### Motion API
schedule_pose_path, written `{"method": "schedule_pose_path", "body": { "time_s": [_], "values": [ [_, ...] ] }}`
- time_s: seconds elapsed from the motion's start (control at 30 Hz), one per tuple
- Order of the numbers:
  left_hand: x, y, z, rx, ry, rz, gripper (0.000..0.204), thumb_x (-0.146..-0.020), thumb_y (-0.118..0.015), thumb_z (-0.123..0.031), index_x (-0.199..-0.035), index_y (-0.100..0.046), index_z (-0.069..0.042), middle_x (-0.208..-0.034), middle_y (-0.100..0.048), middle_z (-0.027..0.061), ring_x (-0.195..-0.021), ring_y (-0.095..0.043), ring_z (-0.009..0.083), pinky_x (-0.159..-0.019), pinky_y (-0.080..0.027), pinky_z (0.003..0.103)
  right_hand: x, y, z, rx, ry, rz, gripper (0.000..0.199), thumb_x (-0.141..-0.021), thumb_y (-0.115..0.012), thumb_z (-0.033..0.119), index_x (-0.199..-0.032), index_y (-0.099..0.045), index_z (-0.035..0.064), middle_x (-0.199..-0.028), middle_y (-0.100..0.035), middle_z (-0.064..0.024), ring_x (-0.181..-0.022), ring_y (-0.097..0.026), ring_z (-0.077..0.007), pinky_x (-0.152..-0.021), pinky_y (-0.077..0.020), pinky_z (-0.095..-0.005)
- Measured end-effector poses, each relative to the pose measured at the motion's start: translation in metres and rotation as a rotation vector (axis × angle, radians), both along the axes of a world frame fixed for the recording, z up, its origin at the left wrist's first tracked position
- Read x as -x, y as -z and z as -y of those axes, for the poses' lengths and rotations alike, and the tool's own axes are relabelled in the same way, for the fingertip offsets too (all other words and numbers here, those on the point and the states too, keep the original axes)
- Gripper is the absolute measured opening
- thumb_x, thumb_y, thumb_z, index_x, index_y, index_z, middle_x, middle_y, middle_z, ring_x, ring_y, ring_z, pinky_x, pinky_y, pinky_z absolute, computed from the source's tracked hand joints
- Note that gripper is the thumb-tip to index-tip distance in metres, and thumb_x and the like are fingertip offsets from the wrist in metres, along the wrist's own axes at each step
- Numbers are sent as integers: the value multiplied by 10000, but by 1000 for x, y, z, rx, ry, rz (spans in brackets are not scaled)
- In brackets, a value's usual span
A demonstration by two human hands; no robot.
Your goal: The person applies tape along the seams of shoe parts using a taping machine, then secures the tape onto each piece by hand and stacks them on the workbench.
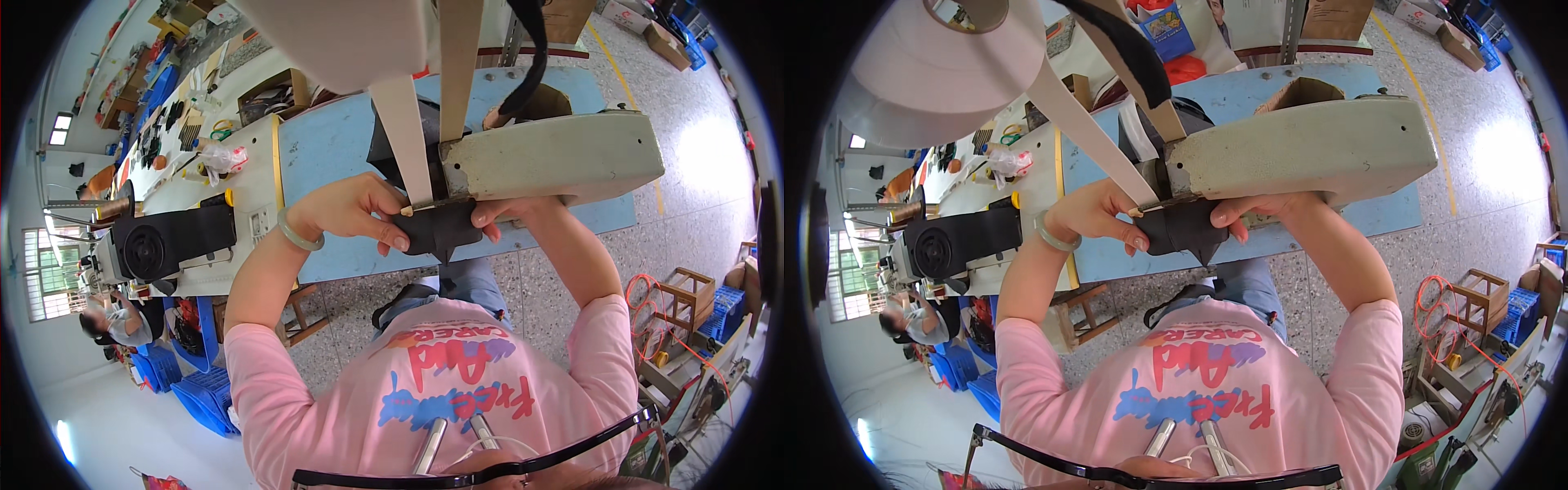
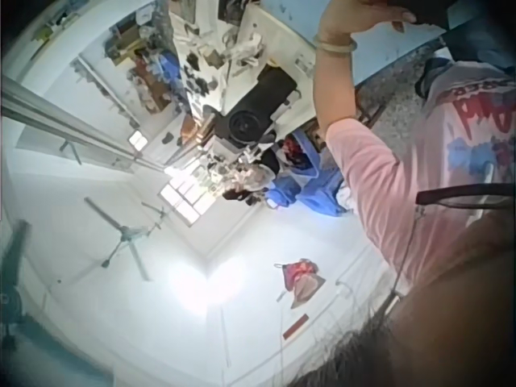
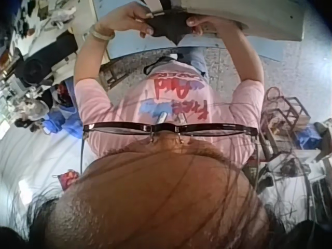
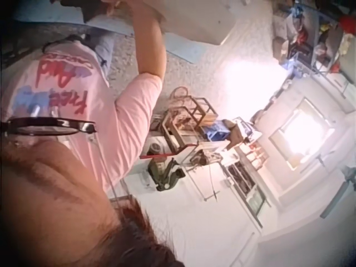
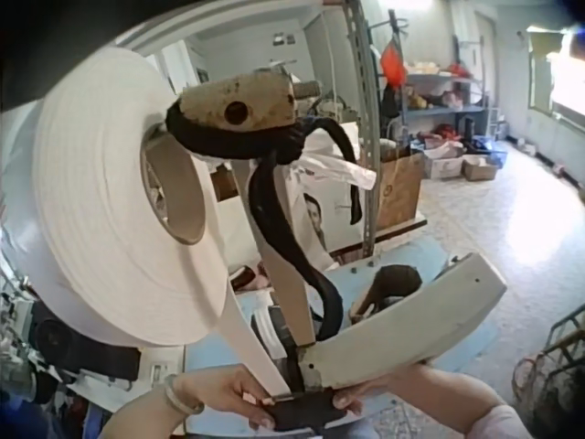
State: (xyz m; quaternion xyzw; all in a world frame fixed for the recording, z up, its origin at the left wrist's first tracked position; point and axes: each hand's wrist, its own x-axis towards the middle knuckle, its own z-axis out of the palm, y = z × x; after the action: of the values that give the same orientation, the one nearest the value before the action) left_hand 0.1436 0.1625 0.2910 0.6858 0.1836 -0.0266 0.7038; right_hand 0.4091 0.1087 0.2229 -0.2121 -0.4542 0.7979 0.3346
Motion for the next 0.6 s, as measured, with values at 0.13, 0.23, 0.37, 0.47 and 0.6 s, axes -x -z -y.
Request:
{"method": "schedule_pose_path", "body": {
  "time_s": [0.13,0.23,0.37,0.47,0.6],
  "values": [
    [-1,4,-4,109,-27,27,221,-780,-734,-120,-740,-645,78,-710,-603,85,-582,-637,151,-517,-463,247,-1,6,-3,67,60,-97,345,-726,-735,103,-1012,-600,-37,-848,-622,-149,-497,-591,-194,-409,-499,-273],
    [2,6,-8,163,-56,-23,225,-785,-728,-103,-716,-631,88,-713,-600,92,-573,-638,160,-510,-469,248,1,10,-6,131,147,-202,337,-732,-727,98,-1014,-599,-35,-854,-623,-148,-509,-593,-193,-420,-500,-274],
    [-1,7,-9,223,-56,22,227,-785,-725,-97,-688,-627,84,-713,-606,102,-568,-641,167,-492,-472,255,0,15,-8,200,262,-305,326,-739,-717,93,-1015,-597,-32,-863,-625,-147,-526,-595,-192,-436,-502,-276],
    [0,8,-11,215,-45,13,220,-783,-724,-97,-682,-634,78,-697,-611,105,-570,-643,167,-489,-474,259,0,17,-9,233,324,-352,318,-745,-710,88,-1017,-596,-30,-869,-626,-146,-539,-597,-192,-447,-503,-277],
    [0,12,-12,180,-14,38,209,-782,-722,-101,-692,-647,73,-658,-610,102,-561,-639,166,-487,-471,259,0,21,-9,266,392,-400,307,-752,-700,83,-1019,-594,-27,-877,-627,-144,-556,-600,-191,-463,-505,-279]
  ]
}}
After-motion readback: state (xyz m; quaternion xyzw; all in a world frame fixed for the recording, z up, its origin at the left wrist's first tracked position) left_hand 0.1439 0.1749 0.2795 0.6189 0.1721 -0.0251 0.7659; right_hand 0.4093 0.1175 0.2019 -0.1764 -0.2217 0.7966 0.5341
